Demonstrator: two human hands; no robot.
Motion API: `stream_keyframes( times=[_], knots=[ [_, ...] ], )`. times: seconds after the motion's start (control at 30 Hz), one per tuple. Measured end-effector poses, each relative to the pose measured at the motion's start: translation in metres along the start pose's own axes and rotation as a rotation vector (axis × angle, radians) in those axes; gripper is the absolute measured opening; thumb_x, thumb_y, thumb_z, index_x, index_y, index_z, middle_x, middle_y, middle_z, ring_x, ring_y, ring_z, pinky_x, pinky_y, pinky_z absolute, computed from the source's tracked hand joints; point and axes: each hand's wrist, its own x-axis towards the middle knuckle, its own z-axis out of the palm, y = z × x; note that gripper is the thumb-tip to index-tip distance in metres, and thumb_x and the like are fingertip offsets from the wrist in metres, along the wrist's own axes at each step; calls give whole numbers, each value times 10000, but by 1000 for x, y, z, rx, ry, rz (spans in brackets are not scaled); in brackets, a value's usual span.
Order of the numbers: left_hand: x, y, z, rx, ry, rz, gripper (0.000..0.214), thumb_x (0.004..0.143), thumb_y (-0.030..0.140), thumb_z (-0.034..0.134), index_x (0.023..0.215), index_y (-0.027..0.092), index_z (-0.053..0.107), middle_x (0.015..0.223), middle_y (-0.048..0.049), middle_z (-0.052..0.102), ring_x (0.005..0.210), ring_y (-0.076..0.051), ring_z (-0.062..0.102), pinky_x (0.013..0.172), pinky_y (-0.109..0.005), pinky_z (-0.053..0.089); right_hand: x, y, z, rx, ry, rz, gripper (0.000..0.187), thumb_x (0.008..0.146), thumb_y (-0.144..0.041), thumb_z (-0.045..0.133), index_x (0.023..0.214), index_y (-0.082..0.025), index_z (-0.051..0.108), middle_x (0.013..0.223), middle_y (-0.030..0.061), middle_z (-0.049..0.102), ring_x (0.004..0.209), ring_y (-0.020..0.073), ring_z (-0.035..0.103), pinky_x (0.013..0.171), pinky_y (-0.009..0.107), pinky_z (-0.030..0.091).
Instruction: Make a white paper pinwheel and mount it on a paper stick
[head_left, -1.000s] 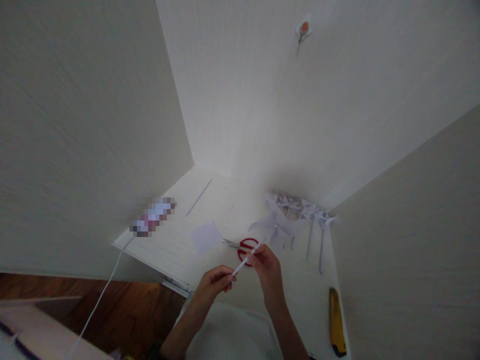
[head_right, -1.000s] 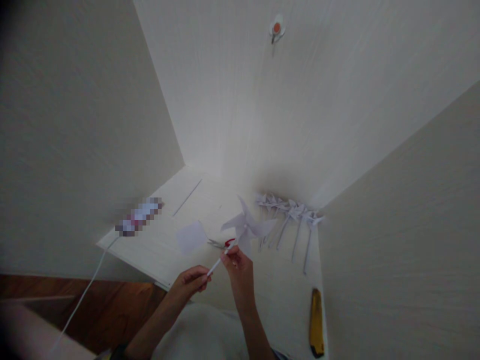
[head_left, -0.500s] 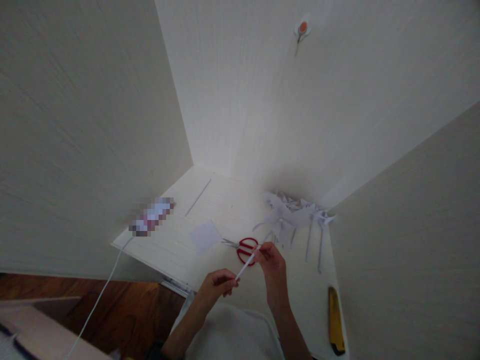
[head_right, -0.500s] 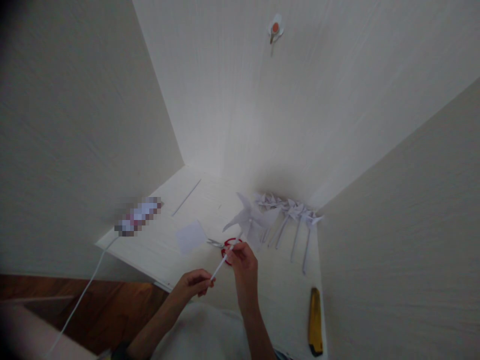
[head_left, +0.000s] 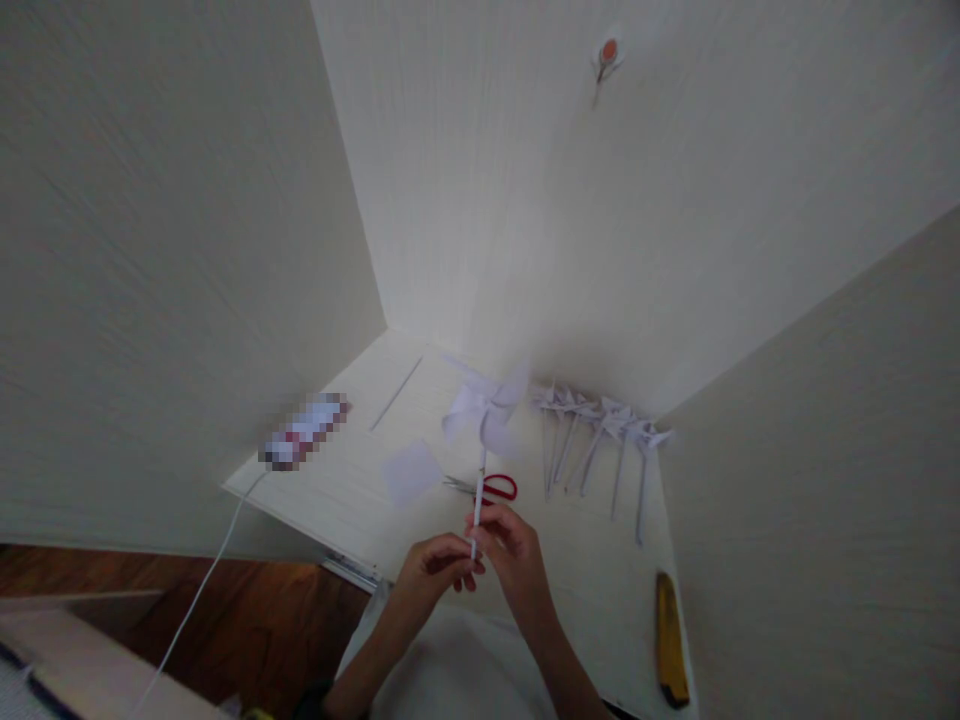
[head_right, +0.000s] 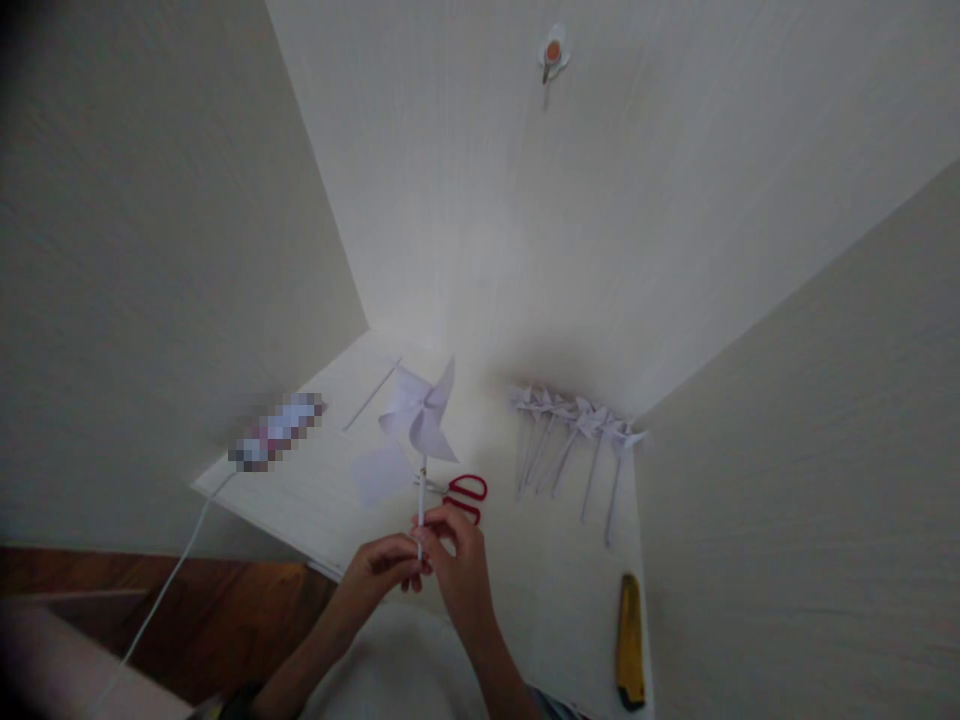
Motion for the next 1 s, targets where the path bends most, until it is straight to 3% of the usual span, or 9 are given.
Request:
stream_keyframes(
  times=[0.53, 1.0],
  knots=[
    [0, 3, -2, 23, 56, 9, 220, 608, 331, 800, 644, 145, 690, 607, -27, 683, 487, -122, 562, 507, -237, 425, -1, 1, -3, -90, -51, -27, 93, 760, -201, 659, 774, -190, 750, 718, 31, 716, 637, 176, 655, 613, 263, 520],
    [0, 7, 0, 51, 70, -50, 350, 526, 372, 843, 568, 168, 561, 513, 48, 524, 490, -99, 489, 520, -232, 427, -4, 2, -7, -61, -63, -26, 132, 801, -266, 682, 873, -209, 777, 802, 58, 748, 747, 218, 693, 725, 320, 534]
  ],
)
